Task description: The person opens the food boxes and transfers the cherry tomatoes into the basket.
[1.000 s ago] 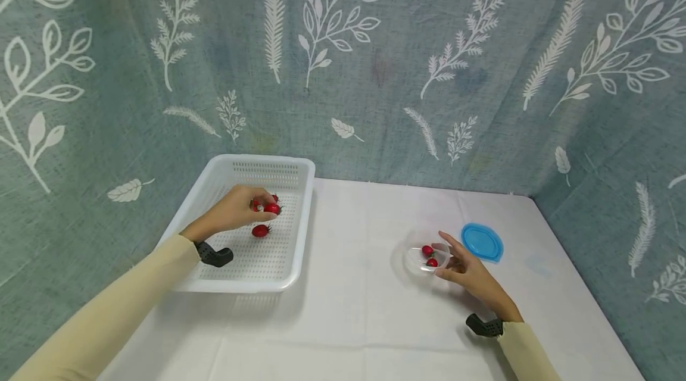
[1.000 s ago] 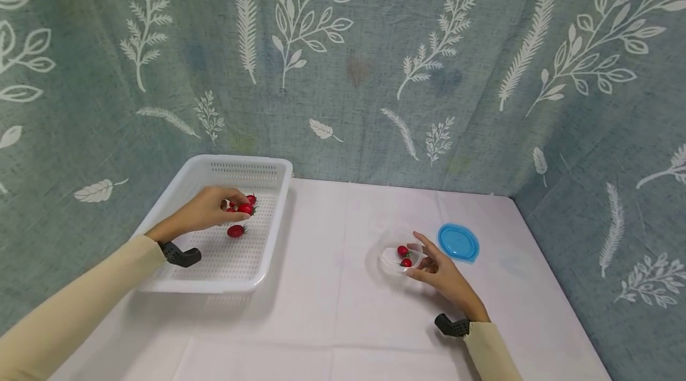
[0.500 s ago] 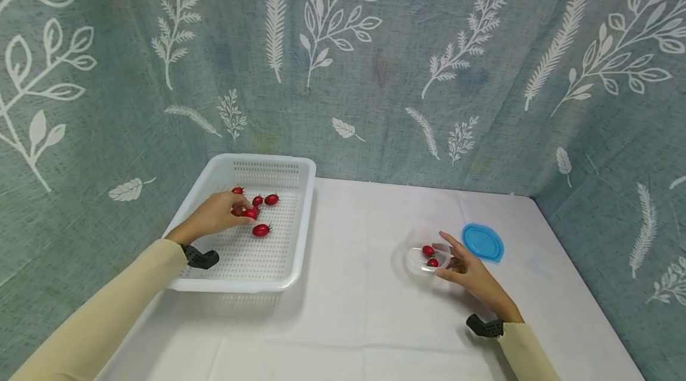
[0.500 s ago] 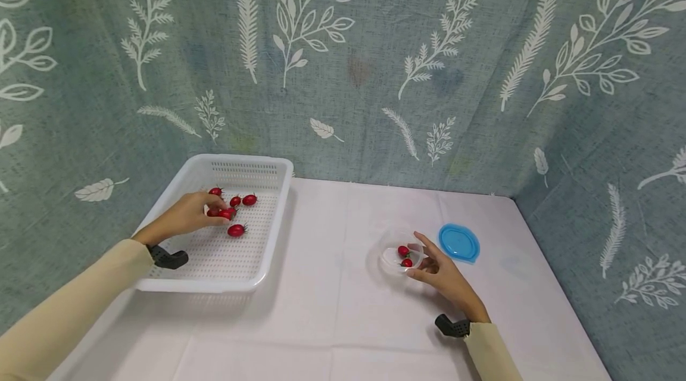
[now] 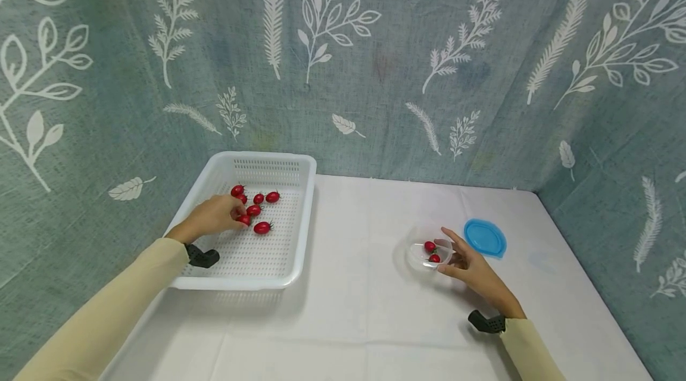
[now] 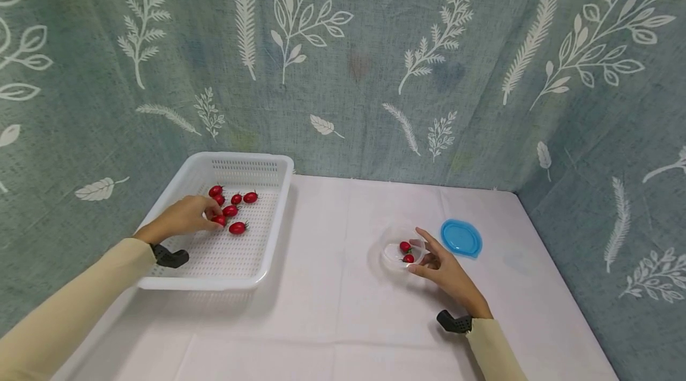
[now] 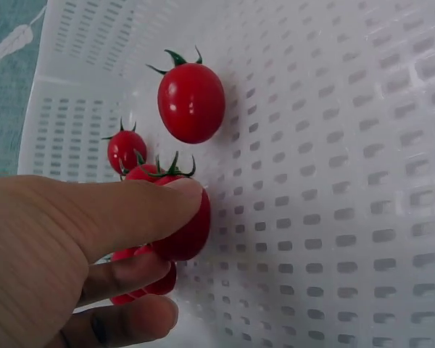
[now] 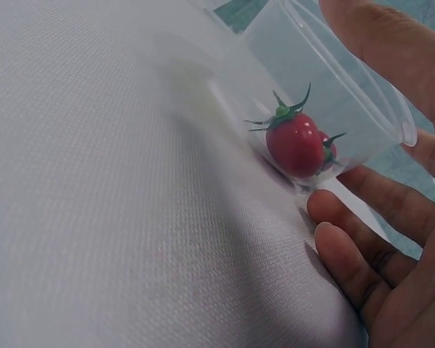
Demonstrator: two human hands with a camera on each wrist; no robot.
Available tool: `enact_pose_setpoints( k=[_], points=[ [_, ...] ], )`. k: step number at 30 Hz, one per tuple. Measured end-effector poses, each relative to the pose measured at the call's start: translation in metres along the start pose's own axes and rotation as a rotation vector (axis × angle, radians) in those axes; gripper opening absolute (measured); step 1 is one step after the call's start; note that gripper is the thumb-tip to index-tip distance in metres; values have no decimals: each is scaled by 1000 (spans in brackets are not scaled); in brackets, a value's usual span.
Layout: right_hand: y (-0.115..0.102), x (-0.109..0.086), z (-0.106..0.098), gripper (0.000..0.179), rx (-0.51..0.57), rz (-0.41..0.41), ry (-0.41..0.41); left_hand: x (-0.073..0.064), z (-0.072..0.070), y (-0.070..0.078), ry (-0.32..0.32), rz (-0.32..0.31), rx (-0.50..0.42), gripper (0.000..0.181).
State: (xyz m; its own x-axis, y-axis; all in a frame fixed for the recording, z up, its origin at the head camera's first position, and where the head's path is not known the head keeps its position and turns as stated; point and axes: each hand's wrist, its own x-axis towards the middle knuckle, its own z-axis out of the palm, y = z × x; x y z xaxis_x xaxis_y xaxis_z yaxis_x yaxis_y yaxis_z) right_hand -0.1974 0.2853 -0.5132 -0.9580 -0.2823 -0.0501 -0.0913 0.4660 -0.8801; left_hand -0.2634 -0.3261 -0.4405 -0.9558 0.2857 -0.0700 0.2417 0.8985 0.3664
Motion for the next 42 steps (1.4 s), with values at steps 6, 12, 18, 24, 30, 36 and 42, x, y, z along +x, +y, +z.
enact_pose_setpoints(
  k=[6,12,18,24,30,36,42],
  points=[
    [0,-1,0,89,16,-3,-5,1,-3,-2,39,17,-44,25],
    [1,0,-1,89,9,2,-9,15,-10,4,126,62,-130,20],
    [0,0,-2,90,7,9,-7,32,-16,39,175,125,-219,18],
    [1,2,-2,89,5,1,-11,48,-15,82,212,239,-246,24],
    [1,2,-4,89,-2,-10,-11,64,-7,125,188,321,-297,21],
    [1,-1,-5,89,-3,-3,-18,81,3,167,110,427,-309,27],
    [-1,0,-4,89,-15,8,-10,93,18,205,2,509,-294,36]
  ],
)
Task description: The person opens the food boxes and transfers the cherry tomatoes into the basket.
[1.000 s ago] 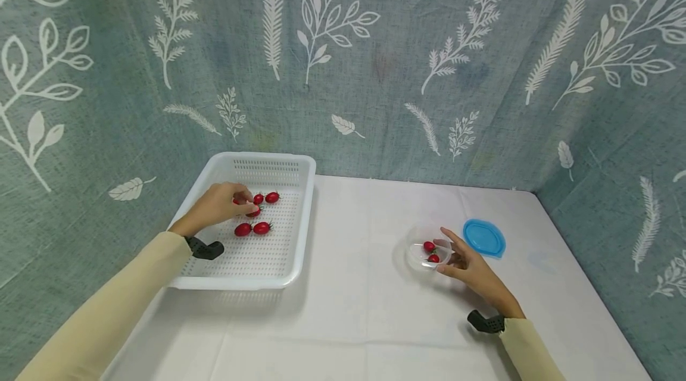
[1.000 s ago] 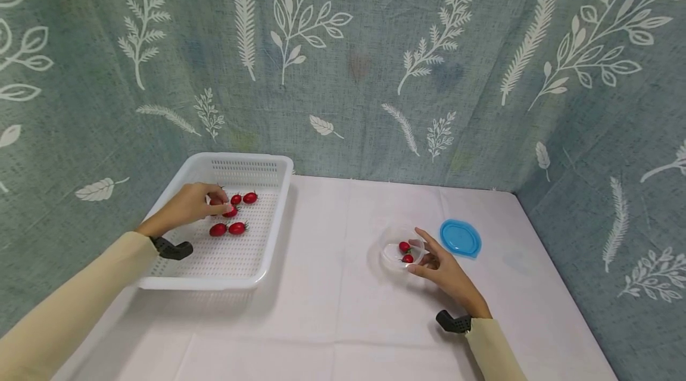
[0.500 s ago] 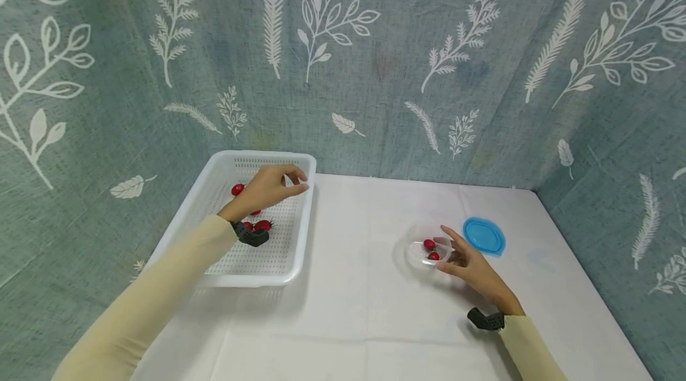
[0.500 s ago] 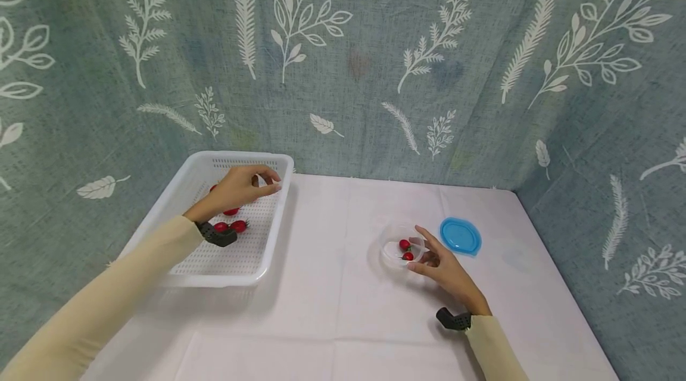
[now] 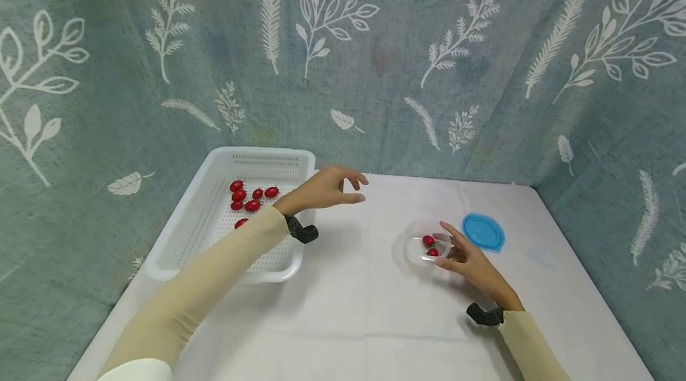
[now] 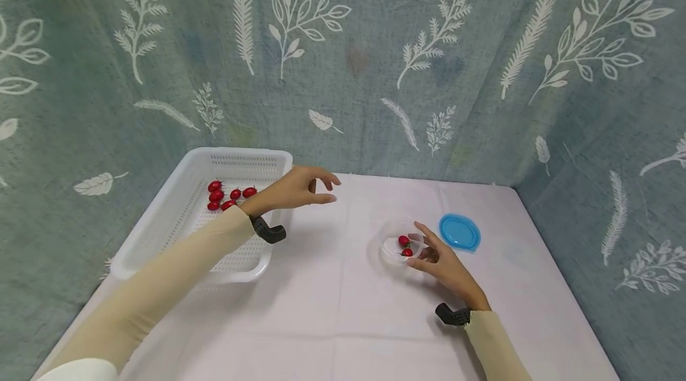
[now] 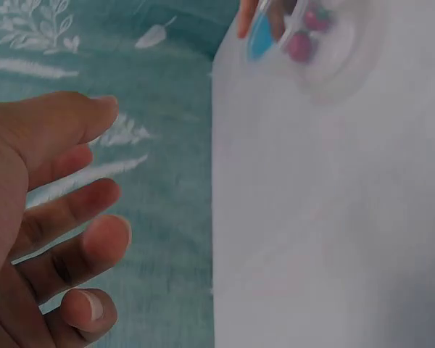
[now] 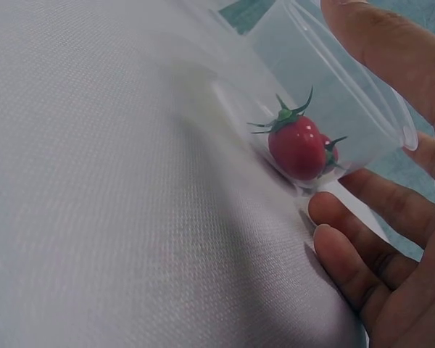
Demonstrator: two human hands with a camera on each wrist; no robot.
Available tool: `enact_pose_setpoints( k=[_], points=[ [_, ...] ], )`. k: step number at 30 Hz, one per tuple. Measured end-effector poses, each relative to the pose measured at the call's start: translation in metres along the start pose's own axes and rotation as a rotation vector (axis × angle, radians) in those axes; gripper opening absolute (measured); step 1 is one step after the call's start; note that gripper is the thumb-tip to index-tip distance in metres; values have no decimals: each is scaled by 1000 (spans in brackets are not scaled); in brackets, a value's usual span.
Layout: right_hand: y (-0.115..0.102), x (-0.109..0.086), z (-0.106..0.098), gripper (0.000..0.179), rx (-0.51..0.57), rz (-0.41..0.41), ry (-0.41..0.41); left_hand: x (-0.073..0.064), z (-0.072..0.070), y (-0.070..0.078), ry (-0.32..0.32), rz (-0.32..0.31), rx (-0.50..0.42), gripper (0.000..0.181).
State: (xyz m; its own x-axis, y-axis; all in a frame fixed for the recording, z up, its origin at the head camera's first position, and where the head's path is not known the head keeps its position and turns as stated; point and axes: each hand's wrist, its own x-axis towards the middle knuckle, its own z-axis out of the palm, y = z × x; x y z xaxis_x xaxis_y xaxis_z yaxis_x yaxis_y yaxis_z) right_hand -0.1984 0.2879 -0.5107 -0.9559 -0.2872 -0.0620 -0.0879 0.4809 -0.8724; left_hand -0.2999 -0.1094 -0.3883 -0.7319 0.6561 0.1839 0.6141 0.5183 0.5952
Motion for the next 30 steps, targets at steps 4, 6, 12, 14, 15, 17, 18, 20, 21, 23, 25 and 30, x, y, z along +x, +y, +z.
enact_pose_setpoints(
  k=[4,6,12,14,15,17,18,20,21,23,25,30],
  points=[
    [0,2,0,89,2,5,8,19,19,16,-62,58,-19,36],
    [0,2,0,89,-5,14,14,28,30,23,-98,82,-37,36],
    [-1,4,2,91,0,28,10,47,62,39,-192,116,-58,34],
    [-2,6,3,91,13,26,3,51,71,43,-207,121,-59,34],
    [-2,6,3,91,17,24,2,54,75,45,-212,126,-59,33],
    [-1,6,3,91,22,19,0,59,84,48,-218,140,-54,31],
    [-1,6,3,91,23,14,0,62,89,51,-221,148,-51,30],
    [-1,5,2,90,32,7,-2,67,97,55,-231,159,-39,29],
    [-1,5,1,90,37,2,-3,69,101,58,-236,166,-31,30],
    [-1,3,0,89,46,-4,-7,73,109,64,-245,172,-7,30],
    [-1,2,-1,88,54,-7,-11,76,115,69,-258,181,12,28],
    [1,1,-2,88,60,-19,-11,83,129,73,-285,195,51,19]
  ],
)
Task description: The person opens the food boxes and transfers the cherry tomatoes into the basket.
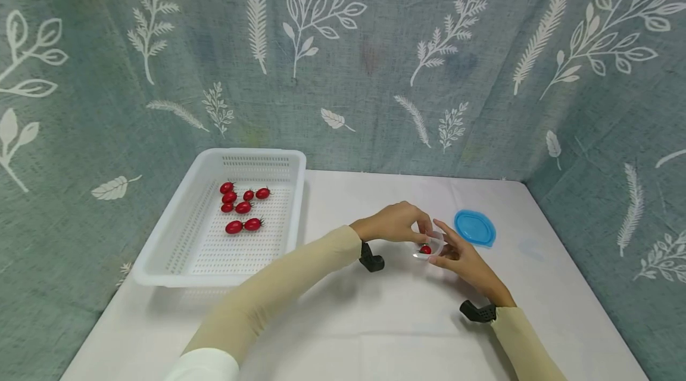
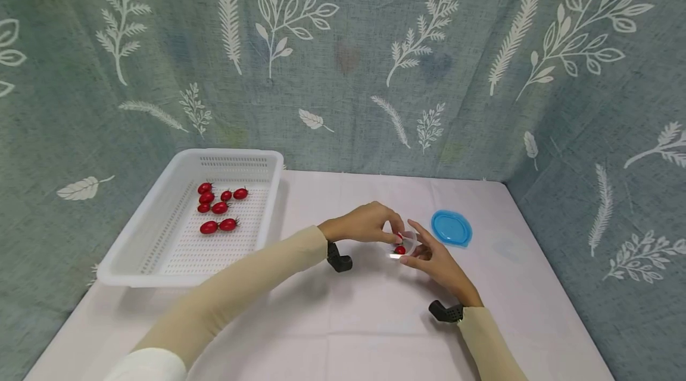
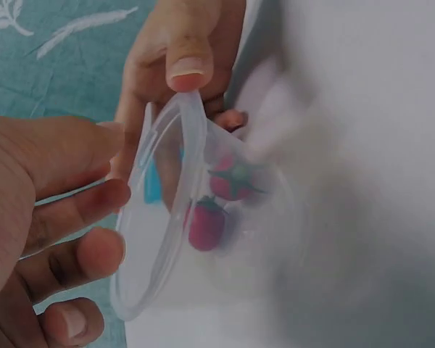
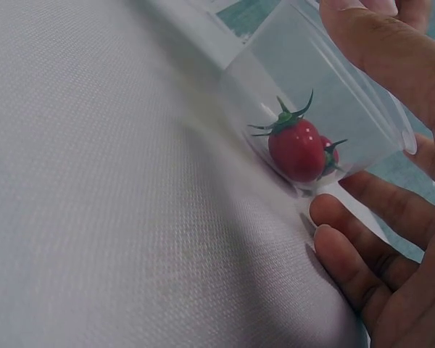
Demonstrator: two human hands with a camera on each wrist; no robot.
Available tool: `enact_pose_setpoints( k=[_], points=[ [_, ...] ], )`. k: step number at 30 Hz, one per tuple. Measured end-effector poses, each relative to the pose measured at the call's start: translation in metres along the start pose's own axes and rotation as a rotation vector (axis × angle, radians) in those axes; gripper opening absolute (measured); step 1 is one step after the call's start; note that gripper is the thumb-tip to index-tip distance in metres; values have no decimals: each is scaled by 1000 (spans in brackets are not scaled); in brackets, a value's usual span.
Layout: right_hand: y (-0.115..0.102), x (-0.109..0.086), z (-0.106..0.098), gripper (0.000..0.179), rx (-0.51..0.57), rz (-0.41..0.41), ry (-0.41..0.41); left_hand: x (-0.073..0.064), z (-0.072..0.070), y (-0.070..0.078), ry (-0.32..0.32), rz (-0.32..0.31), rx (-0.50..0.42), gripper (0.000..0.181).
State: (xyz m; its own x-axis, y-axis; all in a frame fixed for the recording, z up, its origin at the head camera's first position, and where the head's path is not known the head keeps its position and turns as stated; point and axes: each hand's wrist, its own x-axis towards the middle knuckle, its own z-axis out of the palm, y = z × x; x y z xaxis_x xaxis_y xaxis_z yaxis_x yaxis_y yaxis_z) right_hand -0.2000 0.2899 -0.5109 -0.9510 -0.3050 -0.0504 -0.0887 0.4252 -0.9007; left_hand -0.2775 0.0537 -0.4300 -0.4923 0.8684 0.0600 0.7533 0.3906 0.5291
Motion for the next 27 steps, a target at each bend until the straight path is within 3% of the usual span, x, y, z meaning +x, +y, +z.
enact_pose_setpoints(
  k=[12,16,22,27],
  points=[
    [3,2,0,90,0,-30,-5,13,18,-4,-44,-60,42,17],
    [3,2,0,89,5,-42,-6,15,20,-2,-82,-85,93,15],
    [3,2,1,88,9,-40,1,18,25,0,-151,-58,214,8],
    [5,2,0,89,19,-42,-6,22,31,0,-184,-47,231,7]
  ],
)
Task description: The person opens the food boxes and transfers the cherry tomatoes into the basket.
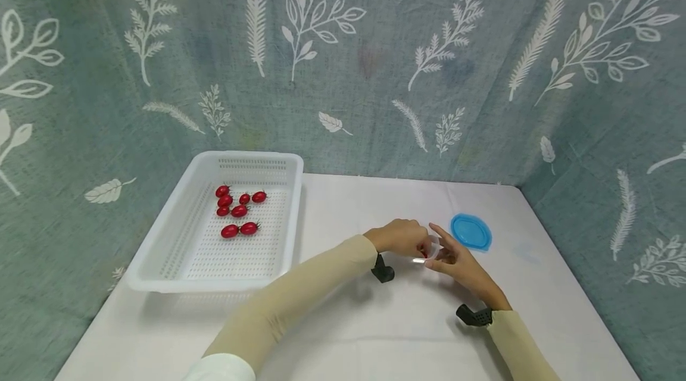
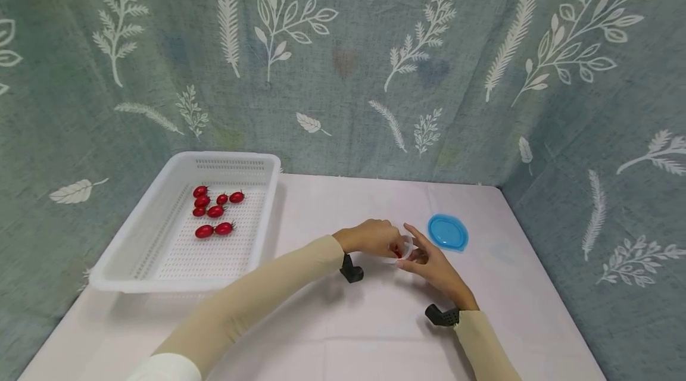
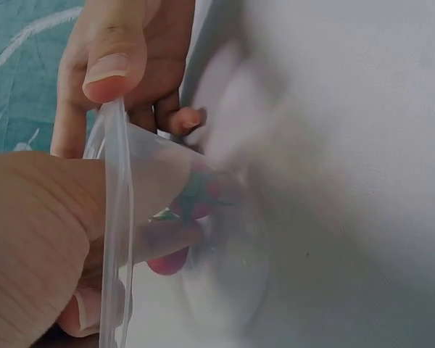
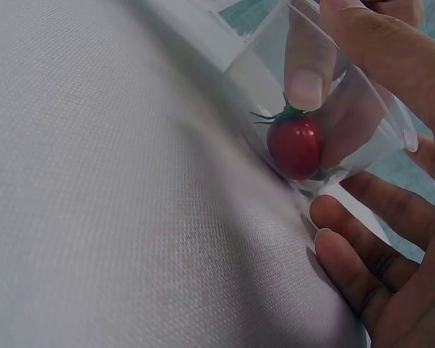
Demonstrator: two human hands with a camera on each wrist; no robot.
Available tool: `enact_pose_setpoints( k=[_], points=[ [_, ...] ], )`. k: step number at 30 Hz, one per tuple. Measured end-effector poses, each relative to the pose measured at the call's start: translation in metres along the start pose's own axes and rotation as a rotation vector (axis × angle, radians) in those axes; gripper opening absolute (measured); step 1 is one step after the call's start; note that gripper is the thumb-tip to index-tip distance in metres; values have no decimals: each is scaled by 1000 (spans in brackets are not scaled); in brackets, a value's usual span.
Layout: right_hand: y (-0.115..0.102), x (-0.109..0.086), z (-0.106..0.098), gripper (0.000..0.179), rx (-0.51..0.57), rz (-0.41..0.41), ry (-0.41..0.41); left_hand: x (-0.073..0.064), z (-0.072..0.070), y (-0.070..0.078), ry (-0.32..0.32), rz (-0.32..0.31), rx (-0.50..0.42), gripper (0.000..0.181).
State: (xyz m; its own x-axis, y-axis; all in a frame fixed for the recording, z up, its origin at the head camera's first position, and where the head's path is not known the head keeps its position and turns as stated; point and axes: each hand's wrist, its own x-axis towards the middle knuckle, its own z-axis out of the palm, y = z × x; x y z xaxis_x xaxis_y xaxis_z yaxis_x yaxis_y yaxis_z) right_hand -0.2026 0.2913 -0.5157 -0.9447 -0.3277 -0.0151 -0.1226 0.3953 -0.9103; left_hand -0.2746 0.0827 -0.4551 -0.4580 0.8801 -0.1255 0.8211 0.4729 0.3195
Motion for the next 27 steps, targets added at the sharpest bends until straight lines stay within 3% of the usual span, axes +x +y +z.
enact_pose_setpoints(
  k=[10,16,21,27],
  points=[
    [-1,0,3,90,-23,16,12,2,2,-2,-33,-32,-21,7],
    [1,0,2,89,-22,-7,3,2,-4,1,-105,-31,-56,14],
    [2,1,2,88,-24,-12,6,2,-8,3,-148,-29,-26,25],
    [4,1,1,91,-11,-3,1,6,-9,7,-166,-73,7,23]
  ],
)
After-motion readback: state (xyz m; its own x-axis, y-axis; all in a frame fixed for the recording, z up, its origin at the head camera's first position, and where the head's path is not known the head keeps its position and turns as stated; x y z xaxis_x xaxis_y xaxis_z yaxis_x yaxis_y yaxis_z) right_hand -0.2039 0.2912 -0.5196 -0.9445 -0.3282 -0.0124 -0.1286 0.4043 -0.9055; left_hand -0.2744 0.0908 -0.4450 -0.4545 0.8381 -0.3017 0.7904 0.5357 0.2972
